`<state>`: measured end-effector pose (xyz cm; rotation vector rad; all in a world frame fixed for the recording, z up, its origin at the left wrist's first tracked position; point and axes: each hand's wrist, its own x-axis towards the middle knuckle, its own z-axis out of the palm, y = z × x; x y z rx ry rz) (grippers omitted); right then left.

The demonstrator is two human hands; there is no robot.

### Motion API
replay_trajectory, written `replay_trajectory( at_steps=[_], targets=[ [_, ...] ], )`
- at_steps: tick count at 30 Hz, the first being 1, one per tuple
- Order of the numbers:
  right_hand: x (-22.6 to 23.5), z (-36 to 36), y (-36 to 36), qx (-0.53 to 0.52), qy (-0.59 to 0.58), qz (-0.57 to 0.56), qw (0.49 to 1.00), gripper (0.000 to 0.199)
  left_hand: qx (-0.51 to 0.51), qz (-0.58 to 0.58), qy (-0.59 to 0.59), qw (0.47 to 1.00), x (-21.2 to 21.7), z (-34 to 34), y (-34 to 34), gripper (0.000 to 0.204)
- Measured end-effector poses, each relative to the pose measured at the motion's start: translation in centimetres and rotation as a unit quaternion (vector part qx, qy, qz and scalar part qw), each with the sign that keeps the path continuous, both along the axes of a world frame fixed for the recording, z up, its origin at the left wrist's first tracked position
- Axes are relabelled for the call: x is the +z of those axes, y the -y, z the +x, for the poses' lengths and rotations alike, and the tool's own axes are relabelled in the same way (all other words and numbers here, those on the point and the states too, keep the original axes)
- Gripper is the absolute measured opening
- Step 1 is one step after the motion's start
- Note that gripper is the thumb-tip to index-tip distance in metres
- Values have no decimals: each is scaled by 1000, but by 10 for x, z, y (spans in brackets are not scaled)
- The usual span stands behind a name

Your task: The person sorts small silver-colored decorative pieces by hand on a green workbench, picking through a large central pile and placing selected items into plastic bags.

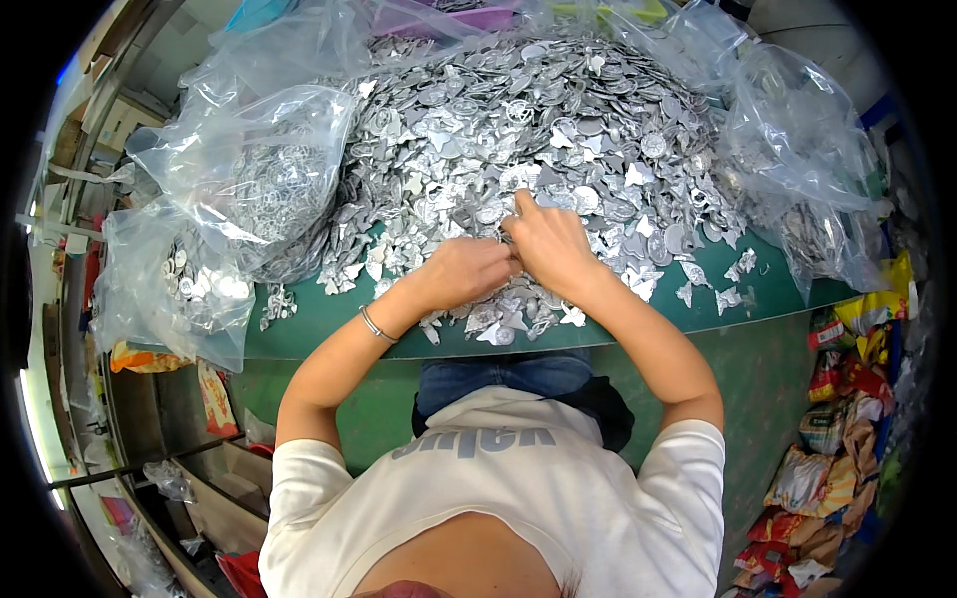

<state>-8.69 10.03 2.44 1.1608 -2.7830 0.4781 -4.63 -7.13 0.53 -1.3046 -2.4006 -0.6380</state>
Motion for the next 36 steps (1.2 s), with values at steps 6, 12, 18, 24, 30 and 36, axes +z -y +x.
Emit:
replay_trajectory(
  at_steps=[6, 12, 18, 24, 30, 36],
  targets=[
    [4, -1, -5, 7, 32, -25, 999, 8, 197, 386, 293, 852, 9, 18, 5, 7],
    [-7, 9, -17, -23, 36, -173, 984, 6, 100, 739, 509, 430, 18, 33, 17, 12],
    [0, 0, -37, -292, 379, -479, 736, 9, 110, 705, 586, 384, 14, 49, 9, 28],
    [-22, -19, -52, -126, 626, -739, 212, 23, 87, 666, 620, 406, 18, 48, -13, 36],
    [-25, 8, -42, -97, 607, -746, 258, 23, 77, 707, 558, 428, 25, 45, -53, 38],
    [3, 46, 1, -220, 488, -745, 398, 20, 238, 539, 396, 704, 7, 31, -117, 47]
  ],
)
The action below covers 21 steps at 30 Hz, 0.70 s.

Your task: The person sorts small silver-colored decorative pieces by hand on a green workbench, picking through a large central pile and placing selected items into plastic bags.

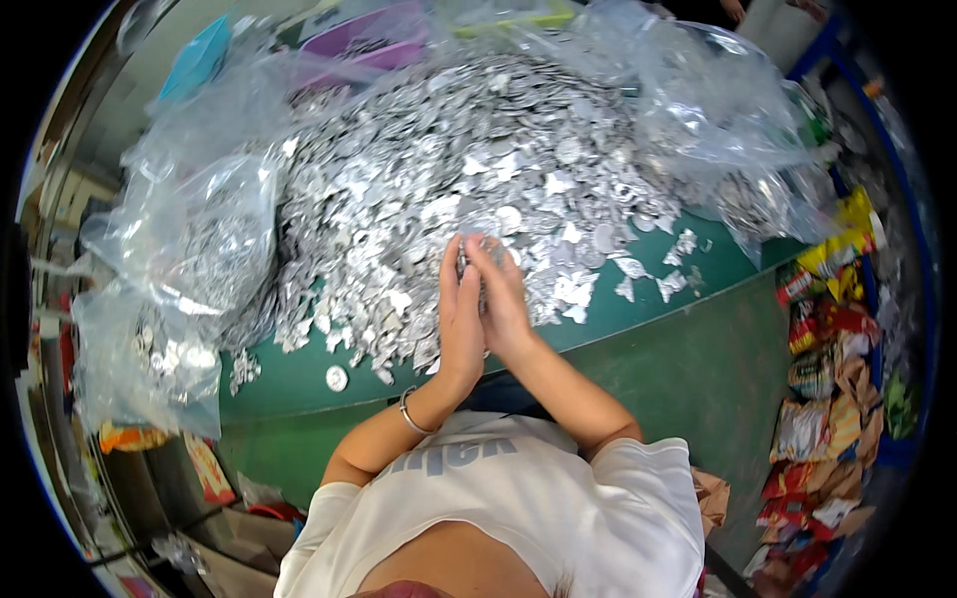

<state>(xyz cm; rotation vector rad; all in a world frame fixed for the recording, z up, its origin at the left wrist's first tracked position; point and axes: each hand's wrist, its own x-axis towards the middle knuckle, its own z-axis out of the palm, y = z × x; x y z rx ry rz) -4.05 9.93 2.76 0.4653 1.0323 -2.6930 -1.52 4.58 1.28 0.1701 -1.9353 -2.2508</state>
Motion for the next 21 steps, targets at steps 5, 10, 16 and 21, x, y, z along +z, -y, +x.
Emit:
replay_trajectory(
  at_steps=[5, 10, 16, 21],
  targets=[
    [2, 5, -9, -18, -69, 144, 987, 19, -60, -82, -125, 987, 7, -2, -8, 55],
    [-9, -5, -16, -32, 22, -149, 988, 23, 2, 158, -75, 985, 24, 5, -10, 63],
    [-7, -1, -15, -27, -25, -51, 998, 31, 9, 87, -89, 992, 22, 7, -7, 76],
    [-5, 5, -18, -13, -26, 36, 999, 35, -52, 36, -153, 986, 34, 5, -21, 86]
  ],
)
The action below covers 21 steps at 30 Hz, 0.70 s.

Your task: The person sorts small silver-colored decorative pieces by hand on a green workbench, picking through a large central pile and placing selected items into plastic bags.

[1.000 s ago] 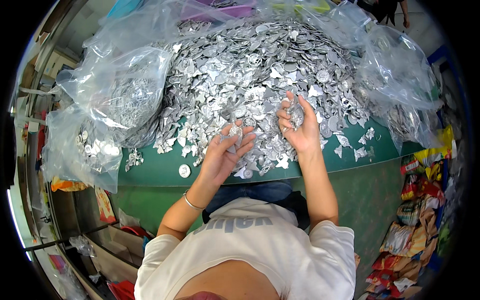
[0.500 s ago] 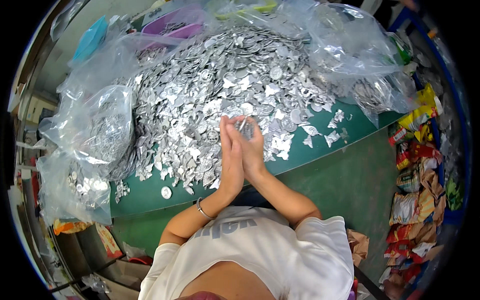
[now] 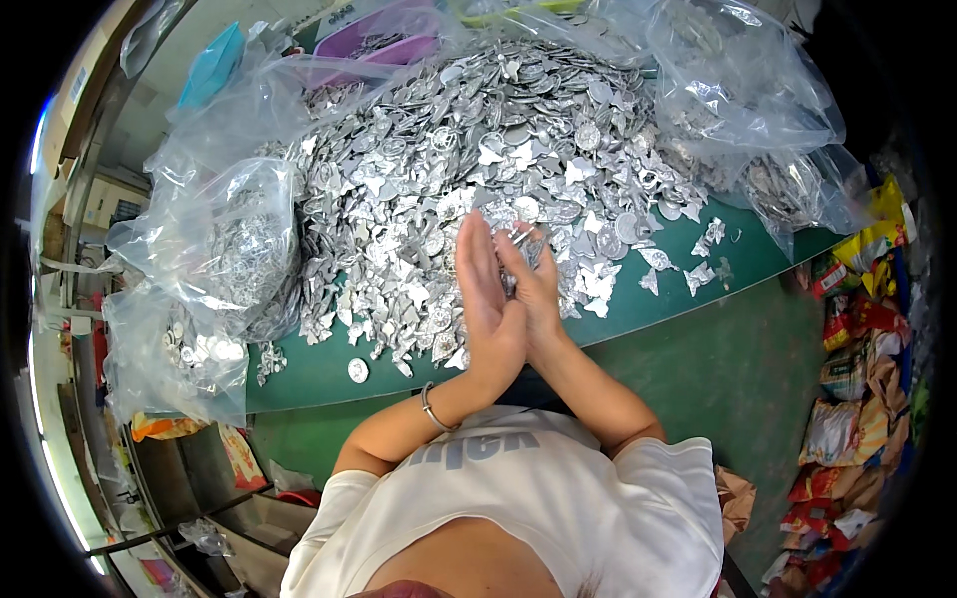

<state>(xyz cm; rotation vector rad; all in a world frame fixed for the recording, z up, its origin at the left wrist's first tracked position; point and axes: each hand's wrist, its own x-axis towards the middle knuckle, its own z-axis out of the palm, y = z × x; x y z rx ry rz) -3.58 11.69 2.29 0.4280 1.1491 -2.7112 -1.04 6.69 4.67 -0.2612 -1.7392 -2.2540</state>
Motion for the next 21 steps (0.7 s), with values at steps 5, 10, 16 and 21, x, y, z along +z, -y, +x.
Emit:
replay_trajectory(
  at_steps=[5, 10, 16, 21],
  targets=[
    [-7, 2, -4, -19, -25, -181, 983, 33, 37, -12, -58, 998, -12, -17, -1, 83],
    [-19, -15, -16, -31, -25, -187, 982, 25, 69, -22, -188, 979, -11, -21, 24, 61],
    [-12, -23, -45, -57, -20, -162, 985, 18, 76, -634, -47, 768, -23, -27, 77, 27],
    [-12, -21, -53, -65, -14, -130, 989, 25, 25, -661, -14, 749, -20, -42, 83, 13]
  ],
)
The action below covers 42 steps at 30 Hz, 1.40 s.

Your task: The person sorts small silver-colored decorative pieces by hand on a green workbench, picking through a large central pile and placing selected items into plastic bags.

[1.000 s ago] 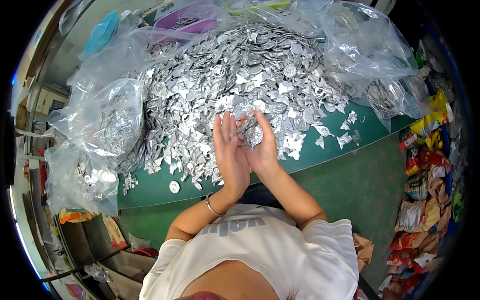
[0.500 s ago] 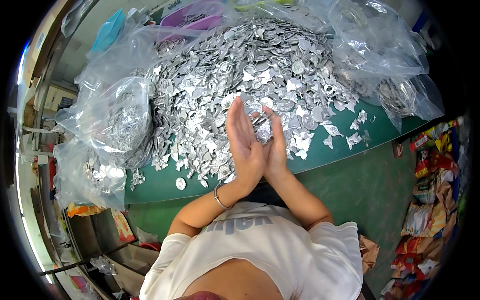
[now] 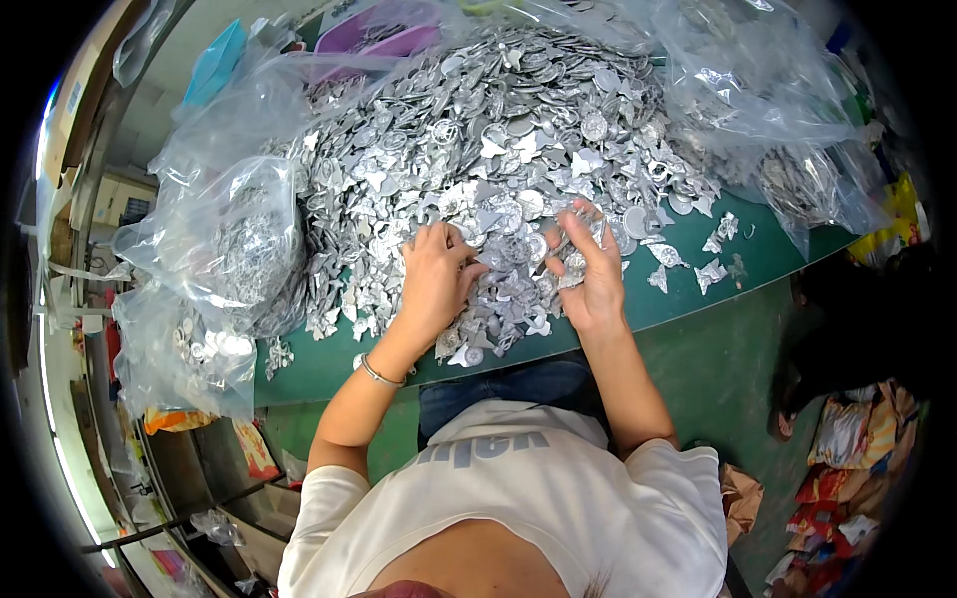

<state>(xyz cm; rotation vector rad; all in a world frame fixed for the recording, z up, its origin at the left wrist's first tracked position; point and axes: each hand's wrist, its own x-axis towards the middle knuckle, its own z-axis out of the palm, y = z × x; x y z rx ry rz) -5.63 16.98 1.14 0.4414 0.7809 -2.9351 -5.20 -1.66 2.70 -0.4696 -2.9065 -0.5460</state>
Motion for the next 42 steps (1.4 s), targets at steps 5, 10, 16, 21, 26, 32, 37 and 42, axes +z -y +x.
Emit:
replay_trajectory(
  at_steps=[5, 10, 16, 21, 26, 32, 37, 42],
  targets=[
    [2, 3, 3, 30, 16, 87, 996, 31, -48, 109, -22, 993, -5, -10, -3, 13],
    [-3, -1, -2, 32, 11, 72, 997, 32, -10, 65, 4, 998, -16, -5, -19, 24],
    [-5, 3, -6, 11, 28, 85, 996, 32, -12, 18, 56, 998, -3, 2, -19, 31],
    [-4, 6, -7, 27, 10, 98, 995, 32, 36, 154, 81, 984, 5, 0, -17, 23],
    [-5, 11, 1, 38, -18, 104, 994, 34, 72, 321, 38, 944, 26, 7, -30, 11],
    [11, 11, 22, 3, -32, 49, 998, 29, -126, 240, -102, 957, 24, 20, -67, 19],
    [1, 1, -7, 74, 39, -152, 985, 15, -107, 363, -58, 924, 24, 29, -61, 24],
    [17, -17, -52, 62, -18, -239, 969, 11, -39, 350, -57, 934, 20, 38, -46, 23]
  ],
)
